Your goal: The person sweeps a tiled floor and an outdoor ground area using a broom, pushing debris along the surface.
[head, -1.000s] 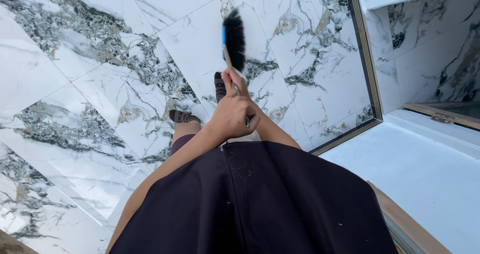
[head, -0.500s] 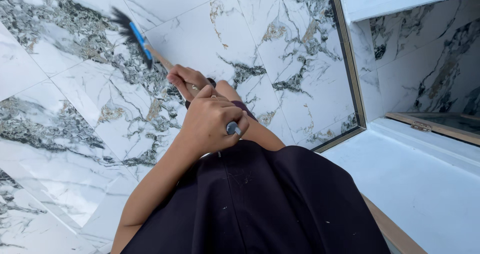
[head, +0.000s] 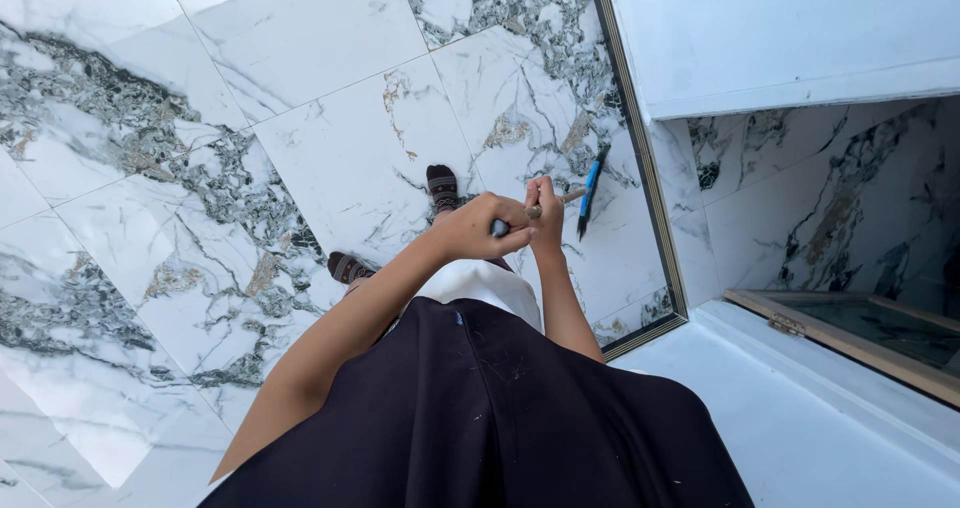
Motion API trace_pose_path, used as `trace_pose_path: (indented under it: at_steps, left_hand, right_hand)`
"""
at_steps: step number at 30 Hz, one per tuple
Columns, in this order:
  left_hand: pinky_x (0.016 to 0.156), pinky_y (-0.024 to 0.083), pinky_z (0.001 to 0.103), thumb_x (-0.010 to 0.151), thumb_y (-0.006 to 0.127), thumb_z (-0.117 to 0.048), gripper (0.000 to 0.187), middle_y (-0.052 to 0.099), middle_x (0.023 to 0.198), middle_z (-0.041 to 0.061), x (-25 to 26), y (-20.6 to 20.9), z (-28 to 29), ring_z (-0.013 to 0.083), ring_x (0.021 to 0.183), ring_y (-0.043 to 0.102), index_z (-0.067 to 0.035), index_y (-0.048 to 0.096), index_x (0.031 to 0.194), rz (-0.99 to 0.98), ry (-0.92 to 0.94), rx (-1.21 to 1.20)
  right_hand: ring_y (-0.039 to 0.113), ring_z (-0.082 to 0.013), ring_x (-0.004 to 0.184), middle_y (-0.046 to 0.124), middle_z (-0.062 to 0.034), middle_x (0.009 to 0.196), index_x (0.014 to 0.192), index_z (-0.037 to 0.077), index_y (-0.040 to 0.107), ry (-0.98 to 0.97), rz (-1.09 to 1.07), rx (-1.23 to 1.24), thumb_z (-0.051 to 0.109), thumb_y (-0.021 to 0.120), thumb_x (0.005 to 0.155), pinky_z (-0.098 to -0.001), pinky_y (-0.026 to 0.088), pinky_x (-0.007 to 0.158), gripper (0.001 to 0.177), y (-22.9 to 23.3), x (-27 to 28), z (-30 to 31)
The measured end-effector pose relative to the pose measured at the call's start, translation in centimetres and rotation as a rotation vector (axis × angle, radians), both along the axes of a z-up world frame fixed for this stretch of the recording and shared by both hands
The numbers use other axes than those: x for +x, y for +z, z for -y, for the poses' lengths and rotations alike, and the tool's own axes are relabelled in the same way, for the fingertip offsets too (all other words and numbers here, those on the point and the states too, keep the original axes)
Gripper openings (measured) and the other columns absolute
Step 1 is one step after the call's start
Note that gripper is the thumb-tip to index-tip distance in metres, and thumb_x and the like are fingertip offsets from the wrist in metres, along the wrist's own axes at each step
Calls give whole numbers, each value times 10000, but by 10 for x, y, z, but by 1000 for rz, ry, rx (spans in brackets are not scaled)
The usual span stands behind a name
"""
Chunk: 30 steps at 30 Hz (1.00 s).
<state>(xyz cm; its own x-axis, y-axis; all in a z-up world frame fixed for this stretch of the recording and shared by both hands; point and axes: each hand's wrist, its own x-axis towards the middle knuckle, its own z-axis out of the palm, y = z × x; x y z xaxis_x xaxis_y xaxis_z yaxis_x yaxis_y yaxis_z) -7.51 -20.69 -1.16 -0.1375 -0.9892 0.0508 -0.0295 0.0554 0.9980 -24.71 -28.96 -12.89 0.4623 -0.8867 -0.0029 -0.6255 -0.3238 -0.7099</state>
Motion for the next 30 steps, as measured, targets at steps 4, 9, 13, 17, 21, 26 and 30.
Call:
trace_pose_path:
  at_steps: [4,9,13,17,21,26,30]
  left_hand:
    - [547,421,320,751,578,-144,200,542,591,85,-29,-58,66,213,526,502,8,566,621,-97,102,10]
    - [555,420,346,701,571,-109,214,500,522,94,-23,-60,85,244,522,489,1,528,523,113,278,-27]
    - [492,419,348,671,583,-144,199,529,485,91,-2,-13,79,243,456,501,-25,586,511,243,497,165]
    - [488,460,323,672,568,-187,181,597,533,94,34,16,69,234,463,559,-44,654,604,333,541,214]
    - [509,467,352,642,575,-204,194,608,536,123,60,28,51,266,467,564,-46,678,599,461,517,175]
    - [483,453,393,621,586,-218,222,578,518,141,101,24,19,293,499,565,-23,619,519,591,442,249]
    - [459,460,373,596,598,-209,197,585,547,135,160,15,-33,270,500,588,-22,598,538,656,377,361]
  right_hand:
    - [433,-290,474,464,-132,547,779,10,451,62,-8,3,174,468,934,-378,357,479,226,-54,-20,76]
    - [418,-207,533,447,-96,595,808,22,457,198,65,68,186,484,933,-338,370,512,208,-68,16,109]
    - [309,-135,537,349,-51,573,800,38,454,302,130,319,229,510,933,-297,304,498,239,-36,82,96]
    - [314,-71,567,370,23,613,816,53,438,416,176,489,247,486,944,-238,314,501,237,-5,137,69]
    - [309,-58,572,384,41,629,838,40,472,545,226,552,231,521,918,-232,288,497,213,-15,177,40]
    - [344,-47,573,431,33,629,872,40,521,773,202,614,247,497,937,-223,299,516,218,-50,234,5]
    - [397,-39,592,498,31,667,880,48,534,896,150,611,273,482,933,-212,347,527,237,-63,304,-48]
